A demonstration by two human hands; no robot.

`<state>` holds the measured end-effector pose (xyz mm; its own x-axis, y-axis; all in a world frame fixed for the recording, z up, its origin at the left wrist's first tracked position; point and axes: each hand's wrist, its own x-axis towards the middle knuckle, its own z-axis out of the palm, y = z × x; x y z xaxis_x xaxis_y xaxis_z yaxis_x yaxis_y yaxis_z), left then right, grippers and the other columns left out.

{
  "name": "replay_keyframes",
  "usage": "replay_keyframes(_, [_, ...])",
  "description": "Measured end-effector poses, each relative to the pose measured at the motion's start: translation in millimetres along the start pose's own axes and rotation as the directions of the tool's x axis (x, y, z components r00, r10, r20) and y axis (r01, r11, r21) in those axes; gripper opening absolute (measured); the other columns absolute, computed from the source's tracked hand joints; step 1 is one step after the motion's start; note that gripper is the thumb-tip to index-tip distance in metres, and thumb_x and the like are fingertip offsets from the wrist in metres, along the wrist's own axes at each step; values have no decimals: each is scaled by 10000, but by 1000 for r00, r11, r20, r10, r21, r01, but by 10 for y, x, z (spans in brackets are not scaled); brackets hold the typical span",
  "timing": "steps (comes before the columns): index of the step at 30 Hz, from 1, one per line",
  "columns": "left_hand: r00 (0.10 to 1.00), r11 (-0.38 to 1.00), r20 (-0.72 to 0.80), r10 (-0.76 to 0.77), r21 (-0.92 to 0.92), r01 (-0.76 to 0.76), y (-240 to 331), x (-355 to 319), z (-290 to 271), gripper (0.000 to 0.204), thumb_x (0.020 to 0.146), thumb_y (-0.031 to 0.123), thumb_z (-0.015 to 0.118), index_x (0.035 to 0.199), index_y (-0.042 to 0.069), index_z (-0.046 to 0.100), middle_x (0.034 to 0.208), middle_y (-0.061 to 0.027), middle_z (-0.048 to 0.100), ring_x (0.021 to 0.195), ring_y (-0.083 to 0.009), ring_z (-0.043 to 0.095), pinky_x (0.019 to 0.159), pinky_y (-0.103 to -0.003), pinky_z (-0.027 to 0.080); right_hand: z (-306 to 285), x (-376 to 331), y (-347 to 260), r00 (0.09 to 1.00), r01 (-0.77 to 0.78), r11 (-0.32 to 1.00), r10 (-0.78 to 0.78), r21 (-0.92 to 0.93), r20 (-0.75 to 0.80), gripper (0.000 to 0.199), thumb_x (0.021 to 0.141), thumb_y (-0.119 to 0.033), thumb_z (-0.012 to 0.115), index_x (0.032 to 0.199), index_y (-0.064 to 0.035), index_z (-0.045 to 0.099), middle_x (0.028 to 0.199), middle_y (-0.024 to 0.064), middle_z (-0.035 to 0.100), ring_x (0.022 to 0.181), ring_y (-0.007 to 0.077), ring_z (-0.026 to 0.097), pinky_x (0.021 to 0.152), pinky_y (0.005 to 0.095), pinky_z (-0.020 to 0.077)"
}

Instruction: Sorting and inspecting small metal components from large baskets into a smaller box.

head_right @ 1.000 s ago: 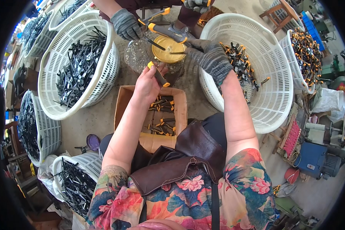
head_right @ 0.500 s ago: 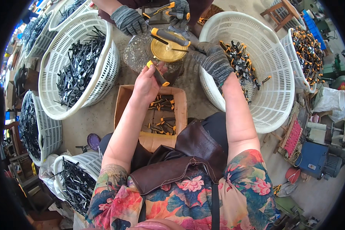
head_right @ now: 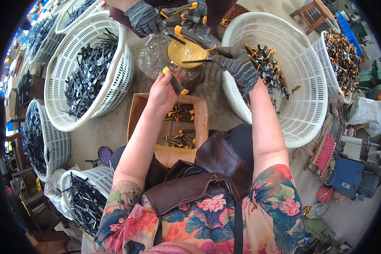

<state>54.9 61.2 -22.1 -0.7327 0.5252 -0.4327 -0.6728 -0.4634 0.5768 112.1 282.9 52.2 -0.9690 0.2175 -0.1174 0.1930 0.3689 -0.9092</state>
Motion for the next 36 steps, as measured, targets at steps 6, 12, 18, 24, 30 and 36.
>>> replay_keyframes(6, [1000, 1000, -25, -9, 3, 9, 25, -10, 0, 180, 1001, 190, 370, 1132, 115, 468, 1269, -81, 528, 1050, -212, 540, 862, -350, 430, 87, 87, 0, 999, -5, 999, 6, 33, -37, 337, 841, -195, 678, 1110, 5, 637, 913, 58, 681, 814, 91, 570, 757, 248, 466])
replay_keyframes(12, [999, 999, -37, -3, 38, 4, 23, -16, 42, 181, 1001, 190, 368, 1136, 116, 463, 1267, -83, 532, 1062, -210, 538, 862, -348, 427, 146, 223, 356, 993, -56, 906, 96, 420, -74, 243, 847, -191, 669, 994, 2, 652, 793, 45, 662, 576, 69, 567, 491, 211, 459])
replay_keyframes(18, [999, 999, -46, 28, -41, -30, 125, -94, -7, 210, 1000, 195, 368, 1149, 71, 450, 1224, -111, 558, 1008, -215, 591, 795, -334, 478, 148, -25, 99, 992, -34, 678, 115, 734, -59, 288, 848, -250, 664, 1027, -28, 621, 748, 4, 593, 543, 81, 469, 517, 230, 412])
replay_keyframes(24, [990, 975, -12, 139, -174, -139, 434, -67, -245, 287, 1000, 213, 370, 1154, -26, 410, 1160, -156, 579, 929, -219, 627, 701, -288, 537, 364, -593, -471, 989, 8, 742, 95, 671, -117, 365, 863, -237, 642, 1091, 42, 586, 669, 30, 543, 574, 121, 517, 535, 250, 438])
replay_keyframes(30, [989, 979, -19, 146, -139, -147, 506, -163, -182, 317, 1003, 228, 363, 1185, -22, 435, 1137, -137, 591, 925, -193, 622, 662, -246, 529, 498, -804, -495, 971, 171, 902, -86, 397, -223, 261, 869, -185, 638, 1023, 25, 627, 731, 34, 613, 607, 91, 542, 564, 238, 444])
replay_keyframes(36, [987, 978, -37, 157, -130, -161, 551, -230, -206, 306, 997, 215, 385, 1185, -21, 438, 1124, -128, 595, 936, -192, 622, 654, -245, 530, 507, -806, -445, 976, 191, 945, -153, 265, -156, 197, 863, -144, 629, 955, 30, 640, 699, 19, 618, 619, 66, 532, 573, 229, 433])
